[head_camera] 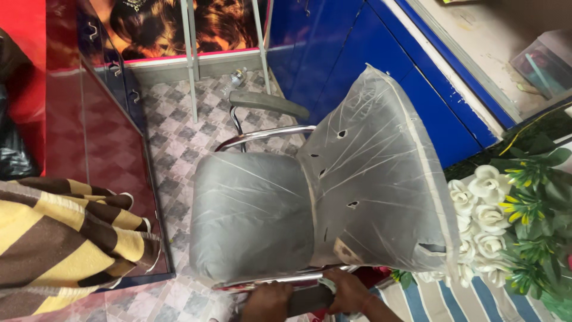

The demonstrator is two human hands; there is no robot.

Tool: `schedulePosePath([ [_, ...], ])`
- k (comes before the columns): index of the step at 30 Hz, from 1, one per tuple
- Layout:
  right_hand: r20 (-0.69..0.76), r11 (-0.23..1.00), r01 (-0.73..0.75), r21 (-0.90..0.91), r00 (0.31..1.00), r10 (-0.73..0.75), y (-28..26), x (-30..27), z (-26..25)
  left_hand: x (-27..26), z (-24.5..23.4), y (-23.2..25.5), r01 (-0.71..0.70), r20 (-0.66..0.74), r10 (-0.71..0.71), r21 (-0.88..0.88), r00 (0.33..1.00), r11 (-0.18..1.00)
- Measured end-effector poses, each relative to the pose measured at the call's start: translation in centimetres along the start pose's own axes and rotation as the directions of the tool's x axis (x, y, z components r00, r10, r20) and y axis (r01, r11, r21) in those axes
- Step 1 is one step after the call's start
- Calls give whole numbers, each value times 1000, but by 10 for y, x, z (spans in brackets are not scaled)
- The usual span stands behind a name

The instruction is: The person wipes the exterior of a blue cabinet and the interior shelf with a cloth. They then pick up several cans and bottles from the shelf, move them to different positions, and place them back on the shelf.

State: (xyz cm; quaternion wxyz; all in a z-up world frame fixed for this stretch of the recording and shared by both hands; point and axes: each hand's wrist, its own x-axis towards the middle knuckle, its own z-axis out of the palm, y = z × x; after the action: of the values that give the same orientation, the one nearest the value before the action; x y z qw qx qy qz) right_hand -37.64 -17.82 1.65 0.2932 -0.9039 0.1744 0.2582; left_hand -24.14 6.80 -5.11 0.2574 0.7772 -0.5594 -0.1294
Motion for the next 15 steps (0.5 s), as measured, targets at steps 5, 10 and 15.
schedulePosePath([
  [5,63,992,-59,-112,996,66,58,-3,-1,35,55,23,35,-142,-17,122,990,992],
  [10,34,999,-15,-51,999,17,91,0,8,48,84,26,-179,-288,282,336,915,925],
  [15,32,998,-4,-61,999,6,78,4,-2,52,84,21,-171,-282,263,310,923,935],
])
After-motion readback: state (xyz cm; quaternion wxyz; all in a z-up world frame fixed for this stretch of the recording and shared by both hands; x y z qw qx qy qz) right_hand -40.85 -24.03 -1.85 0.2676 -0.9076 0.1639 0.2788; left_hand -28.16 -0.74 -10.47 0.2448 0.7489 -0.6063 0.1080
